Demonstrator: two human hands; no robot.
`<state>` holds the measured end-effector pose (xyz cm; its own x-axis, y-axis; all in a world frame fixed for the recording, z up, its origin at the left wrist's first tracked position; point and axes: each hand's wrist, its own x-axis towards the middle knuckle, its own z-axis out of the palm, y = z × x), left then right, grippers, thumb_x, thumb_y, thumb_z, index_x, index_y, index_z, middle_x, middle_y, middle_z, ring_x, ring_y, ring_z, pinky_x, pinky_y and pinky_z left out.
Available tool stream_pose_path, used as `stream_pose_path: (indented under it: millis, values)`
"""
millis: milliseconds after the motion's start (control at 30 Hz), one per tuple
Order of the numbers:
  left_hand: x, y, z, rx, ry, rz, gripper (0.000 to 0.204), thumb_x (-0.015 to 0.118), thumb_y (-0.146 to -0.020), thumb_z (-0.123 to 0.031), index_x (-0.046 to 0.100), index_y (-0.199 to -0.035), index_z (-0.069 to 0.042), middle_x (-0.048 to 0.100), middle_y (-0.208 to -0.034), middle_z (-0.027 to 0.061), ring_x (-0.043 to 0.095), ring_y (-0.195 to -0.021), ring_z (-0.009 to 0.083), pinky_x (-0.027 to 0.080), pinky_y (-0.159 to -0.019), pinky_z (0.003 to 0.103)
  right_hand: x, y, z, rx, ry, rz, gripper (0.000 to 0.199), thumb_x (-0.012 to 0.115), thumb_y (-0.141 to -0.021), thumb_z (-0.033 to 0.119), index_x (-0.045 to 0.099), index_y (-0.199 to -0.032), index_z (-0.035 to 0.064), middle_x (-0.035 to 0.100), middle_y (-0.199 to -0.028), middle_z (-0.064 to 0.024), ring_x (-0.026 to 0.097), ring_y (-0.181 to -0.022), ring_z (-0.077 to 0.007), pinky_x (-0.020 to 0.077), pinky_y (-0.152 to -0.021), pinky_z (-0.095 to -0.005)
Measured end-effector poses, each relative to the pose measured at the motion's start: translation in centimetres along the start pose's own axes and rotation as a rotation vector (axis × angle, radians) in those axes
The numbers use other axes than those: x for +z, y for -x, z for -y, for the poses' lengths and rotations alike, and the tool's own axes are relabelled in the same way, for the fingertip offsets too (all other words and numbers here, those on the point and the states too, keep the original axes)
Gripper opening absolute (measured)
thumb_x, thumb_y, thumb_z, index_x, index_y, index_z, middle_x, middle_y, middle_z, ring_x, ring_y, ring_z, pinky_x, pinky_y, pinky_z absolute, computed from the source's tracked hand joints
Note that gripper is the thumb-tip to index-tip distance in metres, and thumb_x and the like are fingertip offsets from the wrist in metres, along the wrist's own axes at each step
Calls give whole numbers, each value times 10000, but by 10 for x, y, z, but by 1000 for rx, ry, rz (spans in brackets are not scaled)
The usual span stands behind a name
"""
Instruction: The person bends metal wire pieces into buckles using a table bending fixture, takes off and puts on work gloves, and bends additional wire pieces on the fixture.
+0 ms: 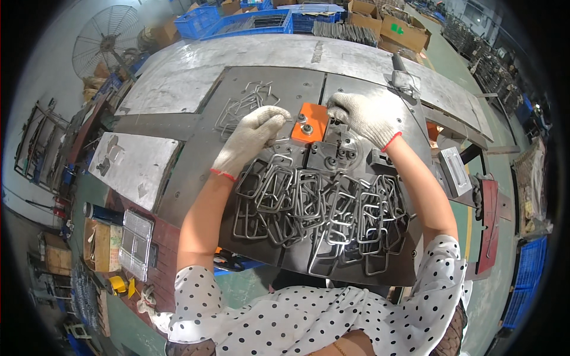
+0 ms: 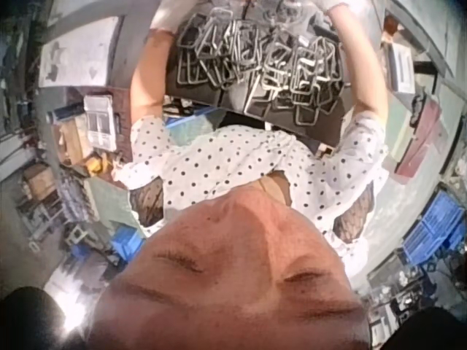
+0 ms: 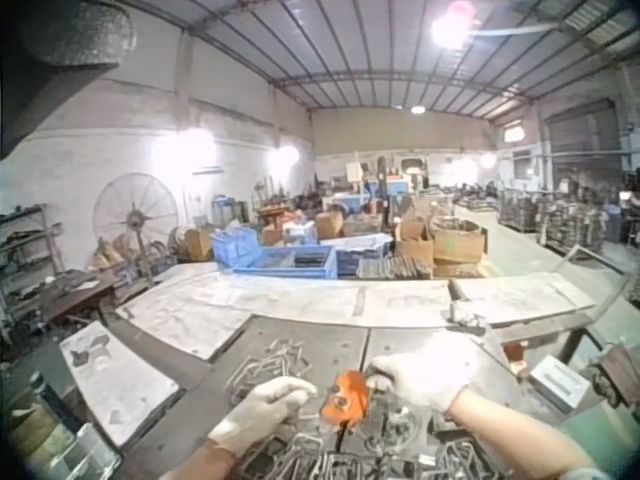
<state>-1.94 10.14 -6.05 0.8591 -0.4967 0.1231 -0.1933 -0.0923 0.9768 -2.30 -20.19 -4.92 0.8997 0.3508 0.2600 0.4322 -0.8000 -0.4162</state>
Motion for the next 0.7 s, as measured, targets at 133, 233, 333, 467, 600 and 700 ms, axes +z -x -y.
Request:
stream_pose_path:
  millis: [133,233,333,467,600,700]
  values:
    - [3,0,-4,-34,-5,-16,218,562,-1103,-191,686,-1204,-44,522,-800,-46,454,-703,62,409,-635,240,7,8,-26,16,45,-184,340,633,-1015,281,680,-1267,57,688,-1192,-229,644,-1120,-453,527,-940,-511]
    - [1,2,-2,-40,-21,-11,226,551,-1108,-198,686,-1200,-42,525,-798,-42,459,-704,67,415,-636,244,2,17,-34,54,143,-105,331,613,-1016,239,678,-1305,89,676,-1241,-219,642,-1141,-440,527,-959,-501]
    - [3,-1,1,-35,-41,3,232,542,-1113,-205,682,-1193,-38,519,-790,-37,459,-701,71,415,-633,247,10,33,-50,72,242,12,358,591,-990,139,683,-1335,121,684,-1259,-194,645,-1182,-401,522,-1000,-482]
    - [5,-3,1,-63,33,-3,255,521,-1124,-228,671,-1186,-31,512,-778,-32,451,-694,77,408,-630,250,27,54,-74,-17,339,56,413,561,-983,115,692,-1371,169,675,-1370,-113,624,-1279,-328,501,-1088,-443]
    - [3,-5,3,-61,4,-30,273,505,-1130,-244,664,-1178,-27,512,-776,-29,455,-688,82,403,-625,254,32,58,-83,-53,246,-2,403,531,-998,142,705,-1358,186,674,-1369,-107,634,-1260,-330,509,-1073,-446]
    - [8,-10,-1,17,28,-93,303,524,-1120,-268,663,-1152,0,527,-755,-16,486,-683,86,408,-622,266,24,48,-86,-62,278,34,380,544,-994,153,717,-1331,186,689,-1302,-114,656,-1210,-345,536,-1021,-464]
